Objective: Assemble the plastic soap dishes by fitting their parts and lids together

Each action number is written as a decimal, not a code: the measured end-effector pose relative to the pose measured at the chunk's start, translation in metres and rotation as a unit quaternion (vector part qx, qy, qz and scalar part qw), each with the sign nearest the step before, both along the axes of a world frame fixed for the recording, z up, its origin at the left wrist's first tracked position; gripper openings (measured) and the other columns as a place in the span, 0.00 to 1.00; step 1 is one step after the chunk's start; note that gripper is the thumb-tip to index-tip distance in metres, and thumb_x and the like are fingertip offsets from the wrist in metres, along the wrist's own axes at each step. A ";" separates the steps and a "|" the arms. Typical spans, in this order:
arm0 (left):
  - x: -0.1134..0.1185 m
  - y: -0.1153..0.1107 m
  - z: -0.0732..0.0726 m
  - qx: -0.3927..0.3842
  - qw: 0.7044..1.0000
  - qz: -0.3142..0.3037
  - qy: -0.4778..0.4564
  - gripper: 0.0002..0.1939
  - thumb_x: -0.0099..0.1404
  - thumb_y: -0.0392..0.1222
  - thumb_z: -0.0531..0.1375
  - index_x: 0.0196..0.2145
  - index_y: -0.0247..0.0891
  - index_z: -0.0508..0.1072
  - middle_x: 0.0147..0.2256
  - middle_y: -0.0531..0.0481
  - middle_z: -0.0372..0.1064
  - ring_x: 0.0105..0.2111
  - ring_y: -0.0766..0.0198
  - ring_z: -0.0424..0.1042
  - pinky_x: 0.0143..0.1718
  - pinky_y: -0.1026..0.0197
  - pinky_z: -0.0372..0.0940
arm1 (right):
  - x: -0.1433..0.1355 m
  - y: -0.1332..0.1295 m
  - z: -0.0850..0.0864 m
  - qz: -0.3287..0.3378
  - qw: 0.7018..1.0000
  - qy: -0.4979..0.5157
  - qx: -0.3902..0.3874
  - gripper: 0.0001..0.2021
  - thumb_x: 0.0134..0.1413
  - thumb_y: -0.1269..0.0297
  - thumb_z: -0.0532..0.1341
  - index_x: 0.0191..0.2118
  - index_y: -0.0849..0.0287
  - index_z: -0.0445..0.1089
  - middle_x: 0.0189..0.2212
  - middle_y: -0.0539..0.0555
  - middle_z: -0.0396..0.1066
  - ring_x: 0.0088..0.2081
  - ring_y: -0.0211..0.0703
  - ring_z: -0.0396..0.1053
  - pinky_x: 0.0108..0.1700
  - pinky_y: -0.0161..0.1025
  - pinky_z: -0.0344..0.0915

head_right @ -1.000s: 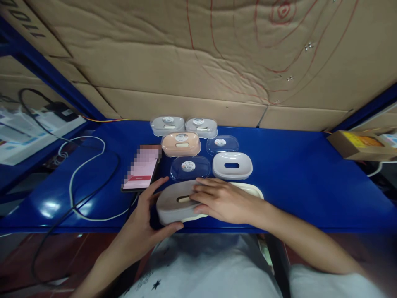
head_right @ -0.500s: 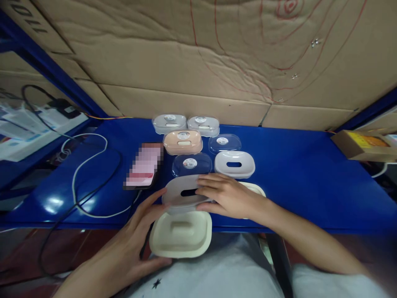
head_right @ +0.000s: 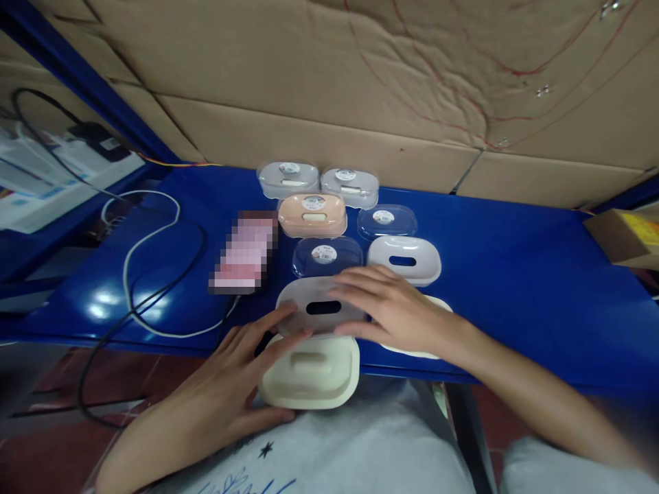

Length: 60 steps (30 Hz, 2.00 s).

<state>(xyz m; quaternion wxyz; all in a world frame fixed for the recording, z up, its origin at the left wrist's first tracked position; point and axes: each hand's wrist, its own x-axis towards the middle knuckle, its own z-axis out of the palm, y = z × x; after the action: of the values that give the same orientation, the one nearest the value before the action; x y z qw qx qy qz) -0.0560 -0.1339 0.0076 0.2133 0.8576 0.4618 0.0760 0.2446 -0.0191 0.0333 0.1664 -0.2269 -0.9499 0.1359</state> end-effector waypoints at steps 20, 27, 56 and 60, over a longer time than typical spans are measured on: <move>0.009 0.010 -0.001 -0.007 1.000 -0.017 -0.025 0.54 0.62 0.49 0.75 0.75 0.58 0.50 0.77 0.40 0.45 0.71 0.32 0.58 0.63 0.26 0.65 | -0.082 0.156 0.008 -0.111 0.978 -0.171 0.041 0.50 0.54 0.39 0.71 0.73 0.63 0.55 0.62 0.71 0.68 0.66 0.78 0.60 0.65 0.68 0.58; 0.011 0.011 -0.002 0.006 1.000 -0.018 -0.023 0.53 0.62 0.51 0.75 0.75 0.56 0.51 0.76 0.40 0.46 0.69 0.32 0.60 0.61 0.28 0.67 | -0.082 0.142 0.016 -0.138 0.980 -0.142 -0.007 0.47 0.52 0.51 0.74 0.72 0.59 0.54 0.64 0.70 0.63 0.58 0.71 0.71 0.57 0.62 0.69; 0.028 0.026 -0.017 0.114 0.990 0.085 0.010 0.56 0.72 0.54 0.65 0.78 0.53 0.26 0.78 0.33 0.36 0.65 0.32 0.65 0.56 0.34 0.68 | 0.144 0.193 -0.021 -0.325 0.946 -0.004 0.010 0.45 0.48 0.46 0.77 0.67 0.59 0.64 0.64 0.72 0.68 0.61 0.68 0.68 0.64 0.60 0.64; 0.028 0.027 -0.017 0.114 0.989 0.094 0.001 0.54 0.73 0.53 0.64 0.78 0.54 0.27 0.79 0.35 0.35 0.64 0.33 0.65 0.57 0.34 0.68 | 0.149 0.197 -0.029 -0.297 0.955 -0.007 0.005 0.43 0.54 0.41 0.72 0.69 0.56 0.62 0.67 0.68 0.66 0.65 0.69 0.66 0.67 0.66 0.62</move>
<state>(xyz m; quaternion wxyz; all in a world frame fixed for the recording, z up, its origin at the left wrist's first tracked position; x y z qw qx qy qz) -0.0277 -0.1070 -0.0095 0.1050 0.8290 0.5293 0.1469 0.3937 0.1778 0.0041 0.1935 -0.4988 -0.8416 0.0738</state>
